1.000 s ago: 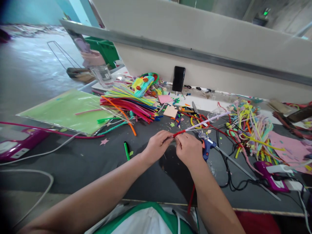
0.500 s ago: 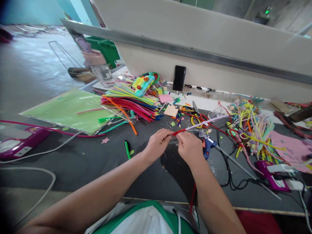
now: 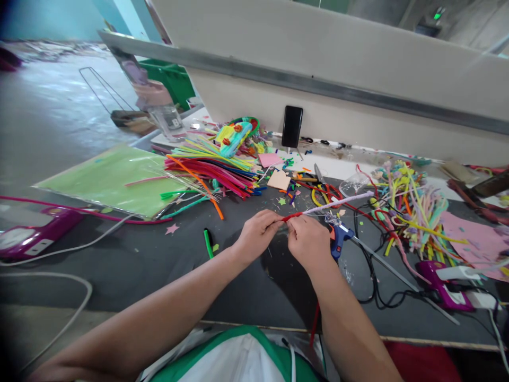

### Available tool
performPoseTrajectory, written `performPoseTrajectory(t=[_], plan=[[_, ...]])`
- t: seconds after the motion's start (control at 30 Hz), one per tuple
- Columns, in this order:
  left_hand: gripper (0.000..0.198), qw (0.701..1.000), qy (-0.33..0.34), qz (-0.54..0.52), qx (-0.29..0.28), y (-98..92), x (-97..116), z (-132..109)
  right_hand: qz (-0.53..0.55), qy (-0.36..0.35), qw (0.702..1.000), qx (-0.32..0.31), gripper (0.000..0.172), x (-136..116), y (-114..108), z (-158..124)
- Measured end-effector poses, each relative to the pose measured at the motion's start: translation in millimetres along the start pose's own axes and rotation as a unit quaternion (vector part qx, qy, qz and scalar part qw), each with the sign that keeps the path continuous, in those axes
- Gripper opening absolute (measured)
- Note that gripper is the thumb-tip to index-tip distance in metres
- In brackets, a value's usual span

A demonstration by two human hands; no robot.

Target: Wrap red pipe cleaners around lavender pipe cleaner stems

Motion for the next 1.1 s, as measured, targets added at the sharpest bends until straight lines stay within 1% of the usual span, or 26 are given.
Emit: performPoseTrajectory(t=[0.13,0.37,0.47,0.53,0.6,0.67,0.7,0.73,0.77,0.8,0.83,0.87,0.9,0.93,0.97,1.0,1.03,1.07,1.1], plan=[[0.020,1.000,0.006,0.020,-0.004,0.0,0.3,-0.3,-0.010,0.004,1.000,-0.004,0.019,-0.2,1.5,-1.3],[0.021,0.999,0.035,0.035,-0.020,2.4,1.8,-1.6,-0.028,0.007,1.000,-0.006,0.019,-1.2,1.3,-2.1],[0.021,0.998,0.033,0.042,-0.015,2.9,1.4,-1.9,-0.019,0.015,1.000,-0.003,0.018,-2.6,3.4,-1.8],[0.020,0.999,0.010,0.033,0.009,1.0,-1.5,-0.6,-0.006,0.019,0.999,0.030,0.016,-4.6,0.6,-1.0],[0.017,0.998,-0.044,0.010,0.046,-2.9,-8.6,2.0,0.022,0.010,0.994,0.109,0.015,-8.5,-10.3,-1.2],[0.017,0.987,-0.129,-0.040,0.086,-7.4,-19.8,4.8,0.081,-0.028,0.975,0.205,0.031,-15.4,-27.3,-4.5],[0.017,0.975,-0.177,-0.081,0.105,-9.5,-26.2,6.0,0.124,-0.068,0.961,0.238,0.039,-20.7,-35.5,-7.4],[0.018,0.958,-0.223,-0.135,0.123,-11.1,-32.4,7.1,0.166,-0.121,0.948,0.244,0.044,-27.3,-41.8,-10.7],[0.018,0.935,-0.263,-0.197,0.136,-12.1,-37.9,8.1,0.209,-0.182,0.934,0.227,0.045,-35.1,-45.7,-14.4],[0.019,0.906,-0.296,-0.264,0.146,-12.8,-42.2,9.1,0.246,-0.239,0.920,0.189,0.043,-42.8,-46.7,-18.0],[0.019,0.875,-0.320,-0.331,0.149,-13.2,-45.3,10.4,0.266,-0.275,0.916,0.119,0.039,-49.7,-43.2,-20.7],[0.019,0.843,-0.337,-0.394,0.143,-13.4,-46.7,11.7,0.266,-0.292,0.918,0.032,0.033,-55.0,-35.7,-22.9],[0.018,0.812,-0.348,-0.451,0.129,-13.5,-46.7,13.1,0.247,-0.288,0.924,-0.054,0.028,-57.6,-25.5,-24.5],[0.018,0.783,-0.353,-0.500,0.111,-13.8,-45.2,14.4,0.209,-0.264,0.933,-0.130,0.023,-56.4,-13.8,-25.1],[0.017,0.757,-0.354,-0.542,0.091,-14.2,-42.4,15.3,0.171,-0.236,0.940,-0.178,0.019,-52.5,-3.4,-24.5],[0.016,0.732,-0.353,-0.578,0.068,-14.6,-38.4,15.7,0.140,-0.198,0.951,-0.193,0.020,-45.8,4.8,-21.9],[0.016,0.709,-0.352,-0.610,0.045,-14.6,-33.3,15.3,0.120,-0.140,0.966,-0.182,0.023,-36.1,10.5,-17.2],[0.015,0.686,-0.352,-0.637,0.021,-14.1,-27.1,14.0,0.123,-0.079,0.977,-0.157,0.026,-25.3,13.9,-12.0],[0.015,0.663,-0.355,-0.659,-0.005,-12.6,-20.0,11.7,0.140,-0.016,0.983,-0.116,0.026,-13.9,14.6,-6.8]])
Point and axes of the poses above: each hand's wrist, its own z-axis towards the middle knuckle, its own y-axis out of the palm, x = y × z, the point moved 4 cm from there along z, towards the middle knuckle, and after that the axes turned 11 degrees about x, right-handed, at the moved point
